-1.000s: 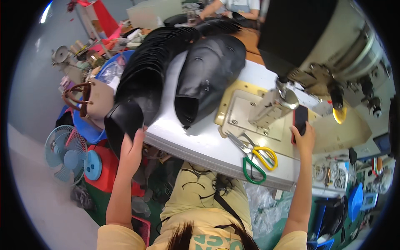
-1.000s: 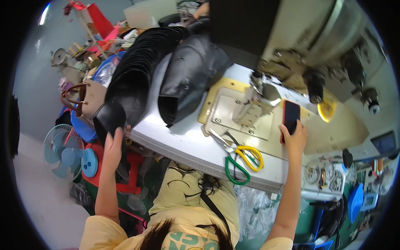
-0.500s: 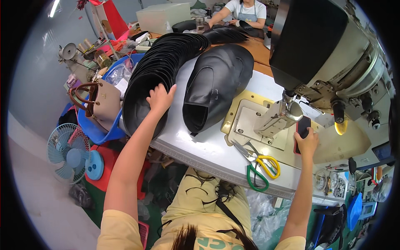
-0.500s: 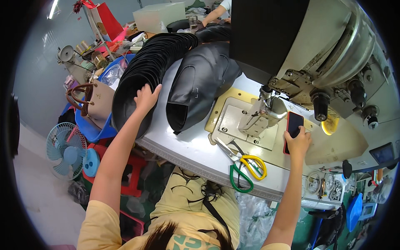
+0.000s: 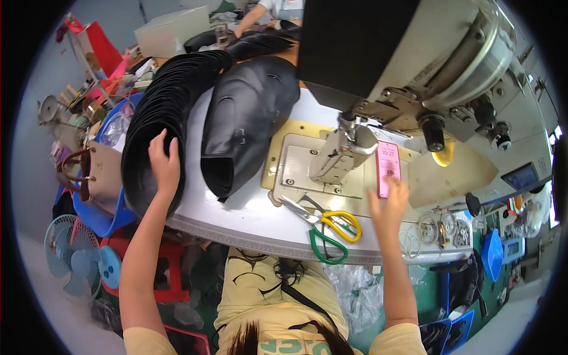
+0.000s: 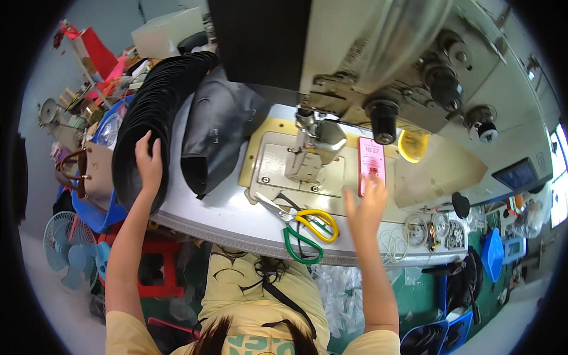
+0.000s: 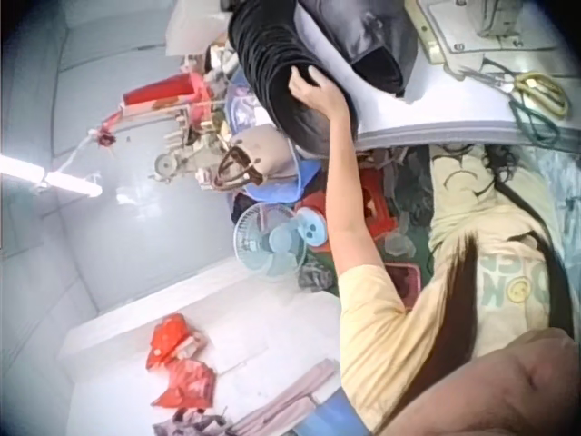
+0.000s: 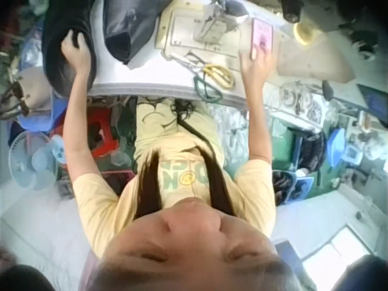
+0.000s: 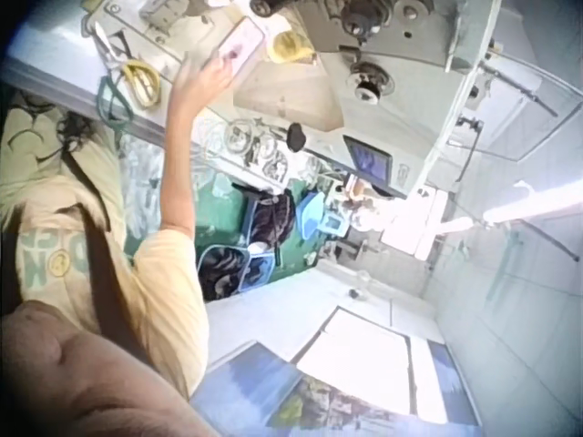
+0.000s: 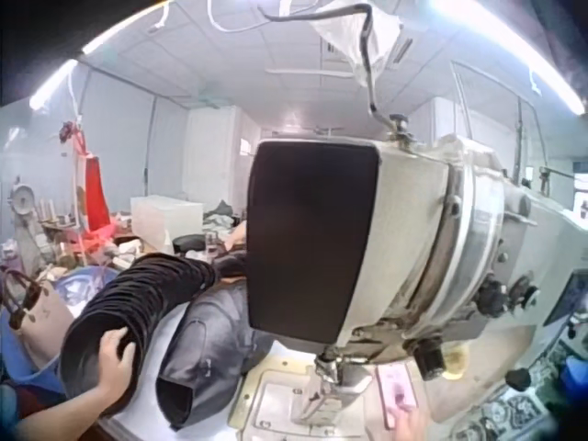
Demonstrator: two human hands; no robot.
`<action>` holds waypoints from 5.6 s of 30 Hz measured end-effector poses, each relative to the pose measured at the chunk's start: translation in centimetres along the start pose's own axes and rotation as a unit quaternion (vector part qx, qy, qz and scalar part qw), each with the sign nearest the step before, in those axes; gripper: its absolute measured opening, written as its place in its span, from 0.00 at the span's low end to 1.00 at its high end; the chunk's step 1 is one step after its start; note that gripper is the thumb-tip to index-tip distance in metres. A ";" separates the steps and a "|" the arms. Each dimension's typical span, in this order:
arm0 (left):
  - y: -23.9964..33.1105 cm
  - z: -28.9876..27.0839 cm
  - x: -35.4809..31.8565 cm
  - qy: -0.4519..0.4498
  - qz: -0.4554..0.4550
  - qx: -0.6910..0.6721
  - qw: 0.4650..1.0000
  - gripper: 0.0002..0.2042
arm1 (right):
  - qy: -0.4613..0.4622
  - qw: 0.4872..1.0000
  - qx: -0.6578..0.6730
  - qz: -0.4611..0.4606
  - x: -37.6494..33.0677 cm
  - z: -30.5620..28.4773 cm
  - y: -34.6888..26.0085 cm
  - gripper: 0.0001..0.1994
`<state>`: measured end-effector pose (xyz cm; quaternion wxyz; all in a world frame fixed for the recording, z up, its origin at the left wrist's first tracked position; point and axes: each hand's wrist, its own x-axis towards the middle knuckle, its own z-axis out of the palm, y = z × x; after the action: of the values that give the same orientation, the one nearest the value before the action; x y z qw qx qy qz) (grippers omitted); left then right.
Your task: The person uses green-handled scissors to trim excess material from the edges of black leather shoe parts. They handle the items one at a time, cutting along the seams and placing the finished pieces into a stack on the table.
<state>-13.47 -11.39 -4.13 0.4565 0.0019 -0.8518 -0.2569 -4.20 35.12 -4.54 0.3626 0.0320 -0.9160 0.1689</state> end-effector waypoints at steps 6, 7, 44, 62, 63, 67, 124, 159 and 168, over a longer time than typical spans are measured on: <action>2.6 0.4 -1.4 -0.206 -0.204 -0.309 0.906 0.23 | -0.232 0.964 0.102 -0.080 -5.9 -3.7 -8.2 0.19; 2.6 0.9 -1.5 -0.196 -0.226 -0.306 0.904 0.24 | -0.238 0.963 0.086 -0.089 -6.3 -3.2 -8.2 0.20; 3.5 0.9 -1.5 -0.250 -0.289 -0.369 0.847 0.30 | -0.210 0.961 0.164 0.072 -5.7 -1.3 -4.1 0.28; 14.3 -4.4 -3.9 -0.222 -0.445 -0.547 0.674 0.13 | -0.349 0.742 0.543 0.182 -9.6 -4.3 -12.6 0.28; 15.5 -5.5 -4.8 -0.227 -0.465 -0.552 0.654 0.11 | -0.365 0.741 0.531 0.190 -9.6 -4.4 -12.6 0.29; 16.2 -6.8 -8.9 -0.275 -0.502 -0.602 0.557 0.14 | -0.386 0.764 0.480 0.190 -10.0 -4.7 -12.3 0.31; 20.2 -10.1 -13.2 -0.354 -0.234 -0.565 0.708 0.06 | -0.442 0.583 0.635 0.249 -10.8 -8.9 -11.2 0.28; 20.1 -10.7 -2.7 -0.828 0.129 -0.276 0.470 0.13 | -0.463 0.828 0.184 -0.259 -5.2 -12.1 -11.0 0.26; 18.6 -10.7 -5.3 -0.611 -0.045 -0.292 0.735 0.08 | -0.252 0.885 0.389 -0.039 -7.2 -9.5 -10.7 0.34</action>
<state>2.27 1.31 4.75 -0.1957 -0.2507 -0.8294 -0.4592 9.24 27.75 0.08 0.0839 0.2473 -0.8354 0.4837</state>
